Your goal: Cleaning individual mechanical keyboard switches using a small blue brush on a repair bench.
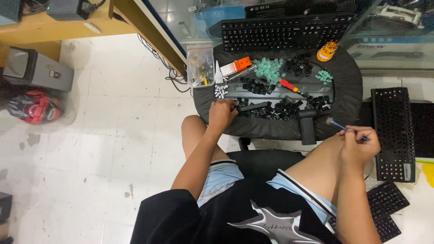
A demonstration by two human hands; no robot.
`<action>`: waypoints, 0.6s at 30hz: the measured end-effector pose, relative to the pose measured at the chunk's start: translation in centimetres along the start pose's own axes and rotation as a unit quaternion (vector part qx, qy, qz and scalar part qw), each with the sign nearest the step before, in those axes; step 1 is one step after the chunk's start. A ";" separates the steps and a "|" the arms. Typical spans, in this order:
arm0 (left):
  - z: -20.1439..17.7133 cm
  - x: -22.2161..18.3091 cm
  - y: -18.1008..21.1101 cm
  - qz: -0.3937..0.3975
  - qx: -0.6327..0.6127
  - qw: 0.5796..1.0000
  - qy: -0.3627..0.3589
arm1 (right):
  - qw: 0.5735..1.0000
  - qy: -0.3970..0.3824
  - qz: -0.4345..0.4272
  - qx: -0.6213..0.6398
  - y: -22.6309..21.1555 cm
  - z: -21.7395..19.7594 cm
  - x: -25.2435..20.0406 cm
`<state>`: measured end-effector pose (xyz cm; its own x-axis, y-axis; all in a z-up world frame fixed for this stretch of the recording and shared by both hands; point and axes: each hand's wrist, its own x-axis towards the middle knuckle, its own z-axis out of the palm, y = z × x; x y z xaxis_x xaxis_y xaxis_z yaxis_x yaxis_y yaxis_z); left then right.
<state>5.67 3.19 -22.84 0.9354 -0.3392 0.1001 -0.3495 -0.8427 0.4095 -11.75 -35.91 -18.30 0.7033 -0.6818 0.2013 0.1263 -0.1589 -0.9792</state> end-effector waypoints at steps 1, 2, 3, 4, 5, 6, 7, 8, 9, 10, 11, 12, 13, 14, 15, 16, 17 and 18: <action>0.0 0.2 0.1 0.001 -0.001 1.000 0.001 | 1.000 0.001 -0.001 0.000 0.1 -0.1 0.0; -0.1 0.5 0.1 -0.004 0.011 1.000 -0.007 | 1.000 0.004 -0.001 0.001 0.2 -0.1 0.1; -0.1 0.5 0.2 -0.010 0.022 1.000 -0.016 | 1.000 0.006 0.001 0.002 0.2 -0.2 0.0; -0.5 0.9 0.9 -0.011 0.021 1.000 -0.016 | 1.000 0.006 0.000 0.001 0.4 -0.5 0.1; -0.8 1.2 1.4 -0.017 0.021 1.000 -0.013 | 1.000 0.005 -0.003 0.005 0.6 -0.6 0.1; -1.2 1.5 2.0 -0.023 0.022 0.999 -0.010 | 1.000 0.004 -0.006 0.008 0.9 -0.7 0.2; -0.8 2.0 2.2 -0.023 0.021 0.999 -0.010 | 1.000 0.003 -0.007 0.008 1.0 -0.7 0.2; -0.4 2.5 2.4 0.004 0.002 1.000 0.023 | 1.000 0.008 -0.002 0.023 1.0 -0.6 0.1; 0.0 3.3 2.7 0.034 -0.018 0.998 0.056 | 0.999 0.015 0.001 0.038 1.0 -0.6 0.3; 0.8 4.4 2.6 0.036 -0.019 0.998 0.057 | 0.999 0.016 -0.001 0.038 0.9 -0.4 0.3; 1.6 5.5 2.5 0.038 0.005 0.998 0.043 | 0.999 0.019 0.005 0.040 0.8 -0.3 0.3; 2.3 6.5 2.4 0.039 0.030 0.998 0.029 | 0.999 0.021 0.012 0.042 0.7 -0.2 0.2; 3.0 7.2 2.2 0.041 0.031 0.998 0.030 | 0.999 0.023 0.011 0.044 0.8 -0.4 0.3; 3.7 8.0 2.1 0.050 0.057 0.997 0.019 | 0.999 0.020 0.003 0.033 0.9 -0.6 0.4; 4.2 8.5 1.7 0.057 0.084 0.995 0.007 | 1.000 0.015 -0.002 0.023 1.0 -0.7 0.3; 3.9 8.6 1.5 0.057 0.088 0.994 0.008 | 1.000 0.015 -0.001 0.026 1.0 -0.6 0.1; 3.9 8.8 1.6 0.041 0.099 0.993 -0.058 | 0.999 0.021 0.006 0.030 0.9 -0.8 0.1; 3.9 9.1 1.8 0.024 0.111 0.986 -0.124 | 0.999 0.026 0.014 0.033 1.0 -1.1 0.0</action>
<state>13.34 -3.01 -24.73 0.8849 -0.4497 -0.1217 -0.4221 -0.8844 0.1990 -12.37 -36.84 -19.22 0.6698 -0.7221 0.1730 0.1539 -0.0929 -0.9837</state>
